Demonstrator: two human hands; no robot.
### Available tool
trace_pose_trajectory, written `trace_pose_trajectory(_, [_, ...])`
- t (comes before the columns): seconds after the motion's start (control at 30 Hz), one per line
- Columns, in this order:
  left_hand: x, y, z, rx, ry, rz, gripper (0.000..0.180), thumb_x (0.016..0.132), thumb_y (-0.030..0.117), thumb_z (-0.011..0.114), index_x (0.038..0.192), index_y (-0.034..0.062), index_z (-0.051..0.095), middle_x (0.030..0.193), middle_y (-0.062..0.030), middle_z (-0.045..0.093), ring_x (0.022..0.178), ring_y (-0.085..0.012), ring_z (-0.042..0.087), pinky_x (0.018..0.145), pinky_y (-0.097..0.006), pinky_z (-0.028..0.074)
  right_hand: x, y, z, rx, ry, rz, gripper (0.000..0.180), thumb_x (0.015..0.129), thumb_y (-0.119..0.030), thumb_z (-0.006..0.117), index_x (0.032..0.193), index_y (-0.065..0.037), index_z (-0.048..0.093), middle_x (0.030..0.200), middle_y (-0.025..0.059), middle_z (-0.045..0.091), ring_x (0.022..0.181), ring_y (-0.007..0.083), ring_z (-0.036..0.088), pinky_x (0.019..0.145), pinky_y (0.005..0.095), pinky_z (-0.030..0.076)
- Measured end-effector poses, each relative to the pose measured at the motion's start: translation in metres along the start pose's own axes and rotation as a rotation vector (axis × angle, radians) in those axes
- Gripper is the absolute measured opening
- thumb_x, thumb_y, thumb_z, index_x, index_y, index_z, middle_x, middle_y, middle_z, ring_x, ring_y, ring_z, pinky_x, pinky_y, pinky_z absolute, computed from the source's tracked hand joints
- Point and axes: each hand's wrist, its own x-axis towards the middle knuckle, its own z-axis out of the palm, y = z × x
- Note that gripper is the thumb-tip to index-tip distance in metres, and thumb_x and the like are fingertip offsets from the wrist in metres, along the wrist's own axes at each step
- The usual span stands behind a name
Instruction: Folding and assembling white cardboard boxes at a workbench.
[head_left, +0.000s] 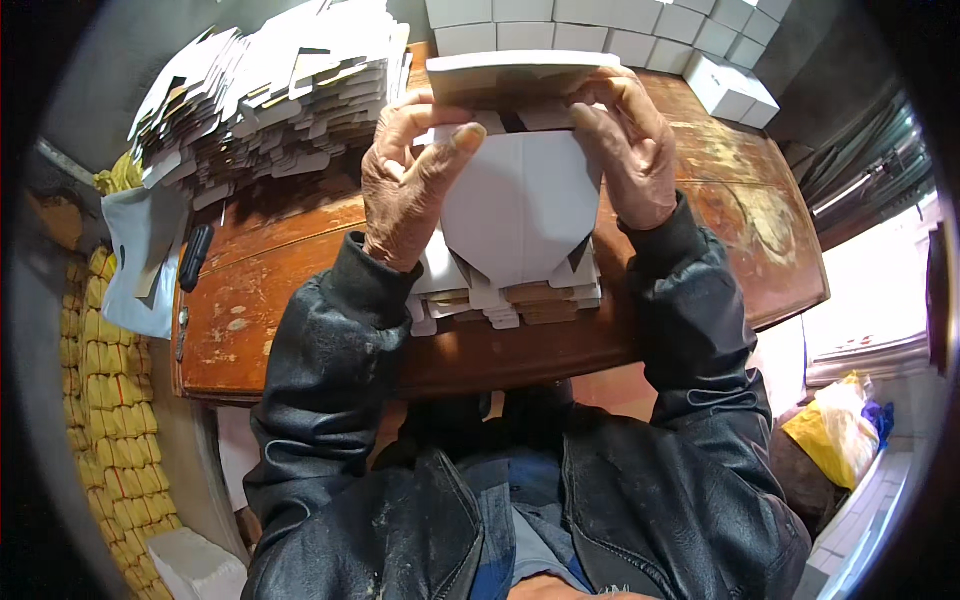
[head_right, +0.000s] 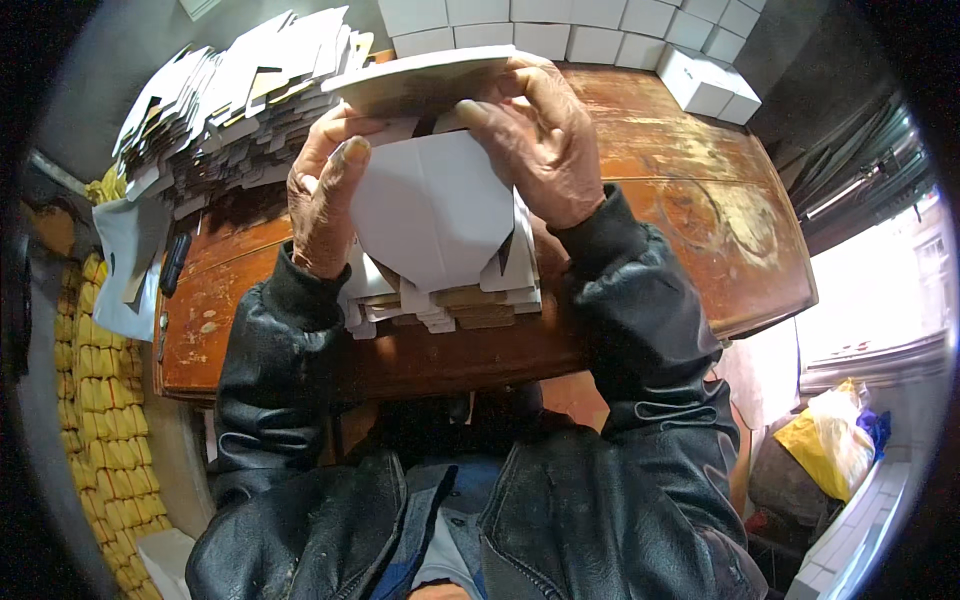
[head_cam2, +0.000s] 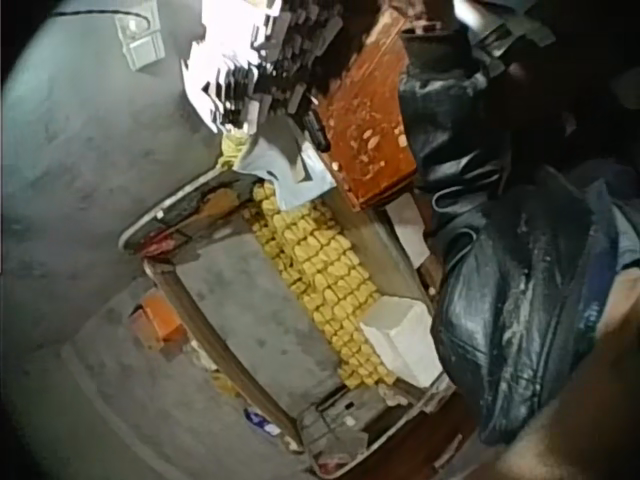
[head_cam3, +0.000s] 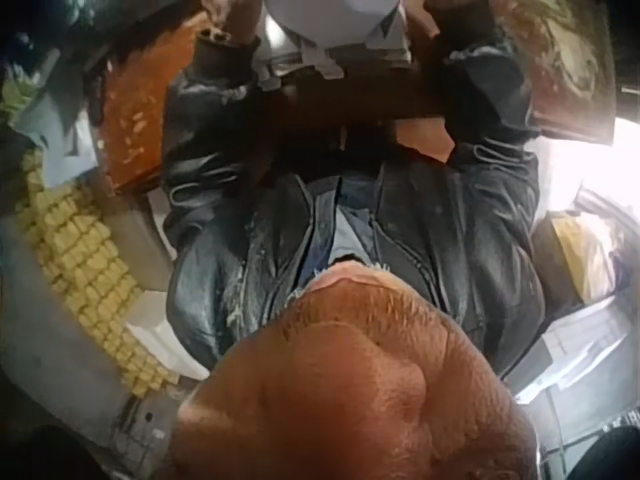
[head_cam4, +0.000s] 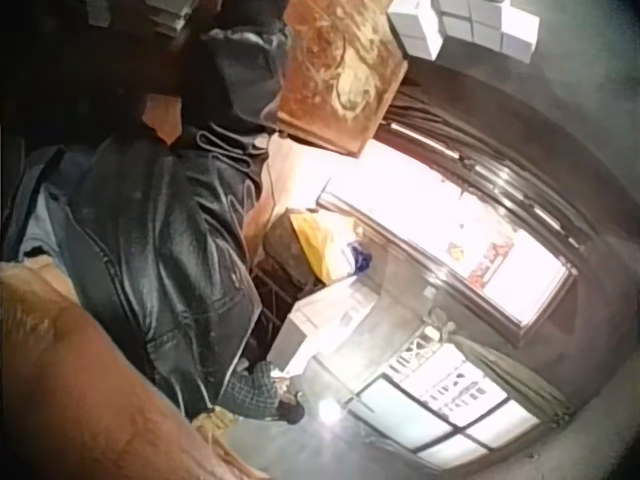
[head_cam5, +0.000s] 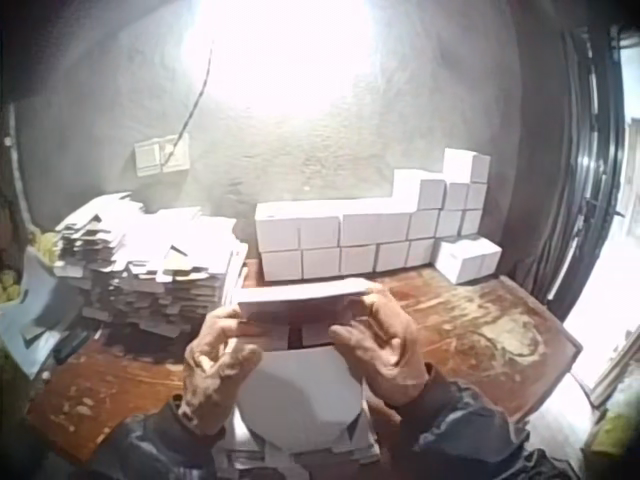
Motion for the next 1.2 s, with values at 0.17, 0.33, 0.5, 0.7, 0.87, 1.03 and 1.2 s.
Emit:
trace_pose_trajectory(0.17, [0.002, -0.001, 0.003, -0.120, 0.100, -0.169, 0.043, 0.084, 0.034, 0.077, 0.103, 0.0008, 0.057, 0.085, -0.0032, 0.061, 0.073, -0.0071, 0.057, 0.064, -0.022, 0.048, 0.002, 0.017, 0.006, 0.048, 0.045, -0.135, 0.044, 0.087, -0.034, 0.074, 0.104, 0.000, 0.054, 0.089, 0.0055, 0.061, 0.080, 0.0091, 0.060, 0.069, 0.0248, 0.054])
trace_pose_trajectory(0.33, [0.000, -0.005, 0.003, -0.101, 0.146, -0.192, 0.054, 0.082, 0.038, 0.077, 0.108, -0.0020, 0.053, 0.085, -0.0057, 0.061, 0.073, -0.0078, 0.058, 0.061, -0.022, 0.049, -0.001, 0.024, 0.006, 0.140, 0.186, -0.047, 0.050, 0.083, -0.040, 0.077, 0.097, 0.001, 0.053, 0.083, 0.0060, 0.061, 0.072, 0.0081, 0.057, 0.062, 0.0244, 0.052])
trace_pose_trajectory(0.5, [-0.001, -0.002, 0.006, -0.050, 0.158, -0.237, 0.058, 0.081, 0.042, 0.077, 0.108, -0.0023, 0.051, 0.088, -0.0085, 0.060, 0.074, -0.0090, 0.059, 0.063, -0.022, 0.050, -0.002, 0.014, 0.017, 0.202, 0.264, 0.107, 0.046, 0.090, -0.035, 0.069, 0.112, 0.002, 0.052, 0.096, 0.0109, 0.063, 0.089, 0.0126, 0.060, 0.079, 0.0240, 0.050])
trace_pose_trajectory(0.7, [-0.001, -0.003, 0.009, -0.019, 0.205, -0.189, 0.065, 0.079, 0.045, 0.077, 0.112, -0.0045, 0.050, 0.089, -0.0078, 0.059, 0.079, -0.0106, 0.059, 0.070, -0.025, 0.051, -0.002, 0.010, 0.015, 0.174, 0.196, 0.149, 0.030, 0.091, -0.025, 0.064, 0.110, -0.001, 0.062, 0.096, 0.0068, 0.065, 0.091, 0.0119, 0.060, 0.079, 0.0261, 0.050])
trace_pose_trajectory(0.87, [0.000, -0.009, 0.012, -0.025, 0.248, -0.108, 0.065, 0.082, 0.045, 0.074, 0.118, -0.0043, 0.052, 0.093, -0.0096, 0.061, 0.082, -0.0127, 0.060, 0.072, -0.026, 0.052, -0.003, 0.008, 0.016, 0.108, 0.167, 0.138, 0.025, 0.091, -0.022, 0.061, 0.107, -0.003, 0.064, 0.094, 0.0040, 0.065, 0.087, 0.0107, 0.059, 0.078, 0.0262, 0.049])
trace_pose_trajectory(1.03, [-0.003, -0.001, 0.006, -0.008, 0.149, -0.240, 0.056, 0.085, 0.044, 0.070, 0.116, -0.0009, 0.057, 0.095, -0.0114, 0.063, 0.085, -0.0132, 0.061, 0.072, -0.026, 0.051, -0.002, 0.009, 0.018, 0.110, 0.146, 0.064, 0.020, 0.092, -0.018, 0.057, 0.104, -0.004, 0.064, 0.091, 0.0024, 0.064, 0.084, 0.0093, 0.057, 0.076, 0.0251, 0.048])
trace_pose_trajectory(1.2, [-0.003, -0.002, 0.009, -0.005, 0.135, -0.225, 0.052, 0.088, 0.042, 0.064, 0.119, 0.0000, 0.059, 0.098, -0.0104, 0.064, 0.088, -0.0126, 0.060, 0.076, -0.026, 0.050, -0.004, 0.009, 0.018, 0.080, 0.140, 0.073, 0.018, 0.093, -0.018, 0.056, 0.103, -0.005, 0.064, 0.090, 0.0015, 0.063, 0.083, 0.0081, 0.056, 0.075, 0.0253, 0.047])
